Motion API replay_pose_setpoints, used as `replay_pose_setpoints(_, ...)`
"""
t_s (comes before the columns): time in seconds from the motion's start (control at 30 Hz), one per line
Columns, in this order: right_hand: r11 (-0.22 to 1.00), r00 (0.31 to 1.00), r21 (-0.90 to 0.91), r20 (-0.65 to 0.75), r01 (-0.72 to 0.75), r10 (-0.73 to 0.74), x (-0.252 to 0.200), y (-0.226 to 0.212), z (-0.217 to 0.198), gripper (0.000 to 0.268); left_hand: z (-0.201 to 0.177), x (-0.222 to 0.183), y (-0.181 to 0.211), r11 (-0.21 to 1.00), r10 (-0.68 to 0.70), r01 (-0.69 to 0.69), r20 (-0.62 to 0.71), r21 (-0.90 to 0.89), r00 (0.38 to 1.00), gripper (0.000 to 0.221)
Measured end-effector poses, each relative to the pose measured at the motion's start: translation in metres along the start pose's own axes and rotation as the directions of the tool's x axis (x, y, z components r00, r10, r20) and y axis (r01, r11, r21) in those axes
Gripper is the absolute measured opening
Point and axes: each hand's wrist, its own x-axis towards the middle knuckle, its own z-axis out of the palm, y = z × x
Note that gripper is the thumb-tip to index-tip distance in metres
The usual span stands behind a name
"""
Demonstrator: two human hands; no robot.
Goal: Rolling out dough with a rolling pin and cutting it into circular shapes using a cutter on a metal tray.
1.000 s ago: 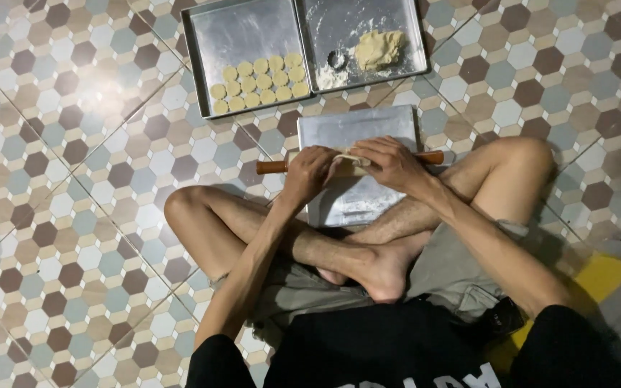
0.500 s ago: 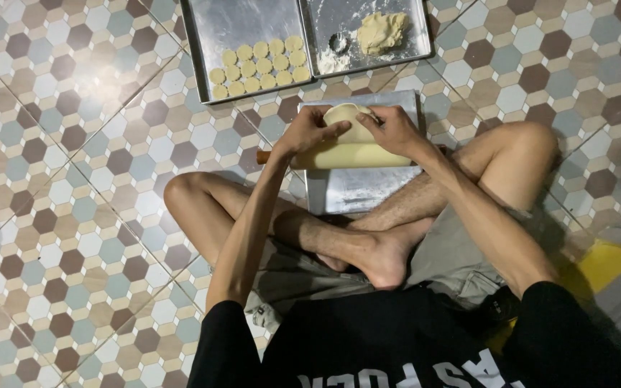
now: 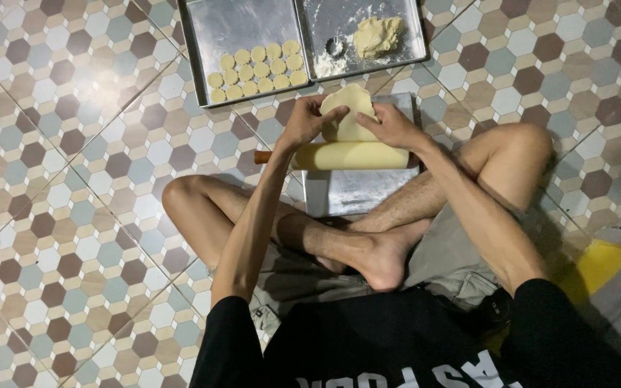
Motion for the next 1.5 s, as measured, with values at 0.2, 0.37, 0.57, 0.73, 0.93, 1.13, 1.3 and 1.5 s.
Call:
replay_pose_setpoints(0.2,1.0,0.995,0.014,-0.102,-0.01,0.011,0.005,0.003,0.001,0.029,0.003,0.002,0.014,1.0,0.007,-0.007,-0.01,0.013,1.0,0.022)
replay_pose_setpoints(0.37,1.0,0.994,0.011,-0.112,-0.001,0.002,0.009,-0.004,-0.005,0.03,0.004,0.002,0.026,1.0,0.02,-0.02,-0.026,0.009,0.999,0.023)
replay_pose_setpoints(0.57,0.996,0.992,-0.072,-0.114,0.047,-0.055,0.028,0.006,-0.02,0.033,0.005,0.002,0.056,0.997,0.074,-0.073,-0.029,0.021,0.997,0.021)
replay_pose_setpoints(0.73,0.987,0.984,-0.111,-0.116,0.12,-0.133,0.029,-0.029,-0.026,0.031,0.002,0.011,0.069,0.979,0.18,-0.177,-0.018,0.101,0.984,0.024)
replay_pose_setpoints(0.93,0.94,0.946,-0.137,-0.046,0.314,-0.322,0.029,-0.064,-0.033,0.028,0.003,0.014,0.101,0.914,0.374,-0.374,0.03,0.16,0.927,0.023)
replay_pose_setpoints(1.13,0.935,0.976,-0.283,0.101,0.212,-0.19,0.003,-0.058,-0.021,0.09,-0.01,0.014,0.134,0.711,0.535,-0.484,0.055,0.51,0.843,0.014)
replay_pose_setpoints(1.3,0.576,0.954,-0.8,0.279,0.166,0.113,-0.027,-0.005,0.021,0.12,-0.026,0.006,0.156,0.669,0.598,-0.569,0.11,0.478,0.794,0.014)
replay_pose_setpoints(1.5,0.465,0.932,-0.81,0.283,0.358,-0.224,-0.043,0.007,0.046,0.068,-0.04,-0.006,0.172,0.699,0.596,-0.582,0.11,0.416,0.795,0.014)
